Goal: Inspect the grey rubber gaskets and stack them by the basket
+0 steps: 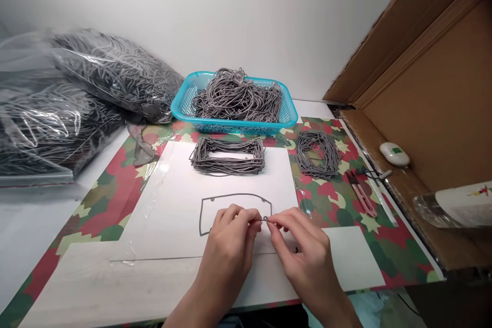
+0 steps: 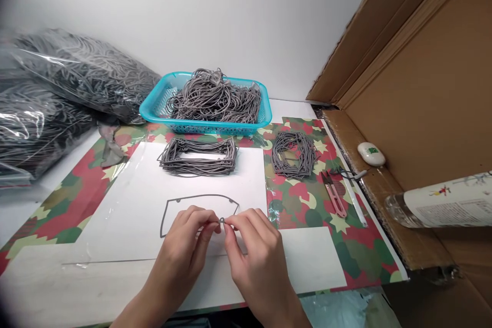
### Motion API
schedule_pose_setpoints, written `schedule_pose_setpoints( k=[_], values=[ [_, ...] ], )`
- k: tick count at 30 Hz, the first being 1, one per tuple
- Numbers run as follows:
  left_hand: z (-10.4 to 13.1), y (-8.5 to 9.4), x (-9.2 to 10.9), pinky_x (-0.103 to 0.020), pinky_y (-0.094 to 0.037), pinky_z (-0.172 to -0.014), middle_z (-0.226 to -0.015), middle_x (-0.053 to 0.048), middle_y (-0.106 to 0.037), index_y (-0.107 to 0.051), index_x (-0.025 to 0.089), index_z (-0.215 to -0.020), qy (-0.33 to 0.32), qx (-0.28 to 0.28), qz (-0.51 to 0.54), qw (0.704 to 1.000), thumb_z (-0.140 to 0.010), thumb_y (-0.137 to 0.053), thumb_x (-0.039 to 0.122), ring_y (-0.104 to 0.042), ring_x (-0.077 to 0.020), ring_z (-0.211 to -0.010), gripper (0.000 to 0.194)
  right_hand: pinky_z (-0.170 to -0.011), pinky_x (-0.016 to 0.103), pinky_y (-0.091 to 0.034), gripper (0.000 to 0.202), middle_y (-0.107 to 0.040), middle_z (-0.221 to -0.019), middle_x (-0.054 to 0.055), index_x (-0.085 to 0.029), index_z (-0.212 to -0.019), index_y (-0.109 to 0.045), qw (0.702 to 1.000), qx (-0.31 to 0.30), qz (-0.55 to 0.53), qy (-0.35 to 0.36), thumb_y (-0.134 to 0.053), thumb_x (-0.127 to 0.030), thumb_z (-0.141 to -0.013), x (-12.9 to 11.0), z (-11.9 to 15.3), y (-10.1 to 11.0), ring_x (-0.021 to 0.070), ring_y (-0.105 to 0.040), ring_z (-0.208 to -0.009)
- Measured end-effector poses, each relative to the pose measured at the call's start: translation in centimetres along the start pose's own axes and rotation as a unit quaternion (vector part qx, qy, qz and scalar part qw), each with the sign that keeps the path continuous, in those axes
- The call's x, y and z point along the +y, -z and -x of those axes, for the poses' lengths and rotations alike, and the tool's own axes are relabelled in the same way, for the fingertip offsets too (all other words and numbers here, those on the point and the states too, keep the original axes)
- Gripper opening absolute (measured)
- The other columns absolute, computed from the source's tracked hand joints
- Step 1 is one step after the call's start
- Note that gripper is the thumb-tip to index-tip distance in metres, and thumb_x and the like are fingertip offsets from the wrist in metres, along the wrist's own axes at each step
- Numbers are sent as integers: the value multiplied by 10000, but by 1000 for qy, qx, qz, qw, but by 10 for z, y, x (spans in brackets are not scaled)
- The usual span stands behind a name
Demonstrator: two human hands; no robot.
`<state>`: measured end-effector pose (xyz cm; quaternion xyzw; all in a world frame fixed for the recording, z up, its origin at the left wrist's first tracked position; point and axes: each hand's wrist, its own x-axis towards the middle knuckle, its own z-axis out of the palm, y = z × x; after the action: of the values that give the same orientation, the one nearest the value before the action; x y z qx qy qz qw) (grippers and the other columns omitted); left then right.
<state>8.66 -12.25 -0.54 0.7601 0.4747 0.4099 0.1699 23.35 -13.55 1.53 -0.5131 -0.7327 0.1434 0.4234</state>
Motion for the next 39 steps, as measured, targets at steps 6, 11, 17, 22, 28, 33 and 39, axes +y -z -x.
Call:
schedule_pose_setpoints(
  k=[6,11,17,22,28,33,39],
  values=[
    [1,1,-1,-266,-444,-666,-781,9,-616,-537,217,-932,2,-16,7,1000,-942,-472,82,-542,-146,-720,150,-626,271,-464,152,-649,-765,25,-179,-890,-605,1000,-9,14,10,-540,-42,-903,-1,-2,1,154,-587,-704],
    [2,-1,-2,-262,-437,-669,-794,9,-605,-528,212,-948,-1,-8,5,1000,-941,-484,82,-533,-144,-726,137,-624,283,-452,143,-640,-765,29,-171,-899,-596,999,14,36,25,-553,-35,-893,-3,-2,0,159,-578,-697],
    [4,0,-3,-263,-428,-680,-799,12,-597,-513,204,-942,-8,-3,-3,1000,-935,-492,73,-533,-139,-739,133,-677,308,-446,150,-644,-785,56,-153,-895,-592,991,49,102,67,-575,-6,-873,-7,-2,-1,178,-568,-726],
    [2,-1,-2,-259,-424,-685,-795,17,-594,-513,201,-938,-9,-1,-5,1000,-938,-491,79,-528,-135,-738,124,-691,324,-438,141,-634,-782,69,-148,-868,-590,985,52,140,86,-578,-8,-876,-9,-1,-3,186,-541,-722],
    [2,-1,-2,-258,-418,-684,-793,18,-594,-512,194,-946,-20,1,-6,1000,-939,-484,71,-526,-131,-736,127,-673,322,-433,128,-629,-774,73,-134,-868,-599,984,37,149,88,-570,-10,-884,-9,-2,-5,186,-533,-715],
    [2,-2,-2,-257,-411,-670,-787,19,-587,-514,192,-954,-28,1,-7,1000,-934,-483,55,-516,-129,-722,142,-669,317,-432,149,-622,-772,66,-138,-873,-597,985,24,147,84,-545,0,-886,-9,-3,-5,184,-535,-711],
    [1,-1,-2,-263,-402,-646,-767,16,-577,-512,190,-961,-38,1,-13,999,-928,-474,35,-495,-135,-701,163,-672,315,-435,148,-617,-782,68,-129,-879,-599,989,12,130,73,-530,2,-891,-8,-4,-5,182,-548,-727]
  ],
)
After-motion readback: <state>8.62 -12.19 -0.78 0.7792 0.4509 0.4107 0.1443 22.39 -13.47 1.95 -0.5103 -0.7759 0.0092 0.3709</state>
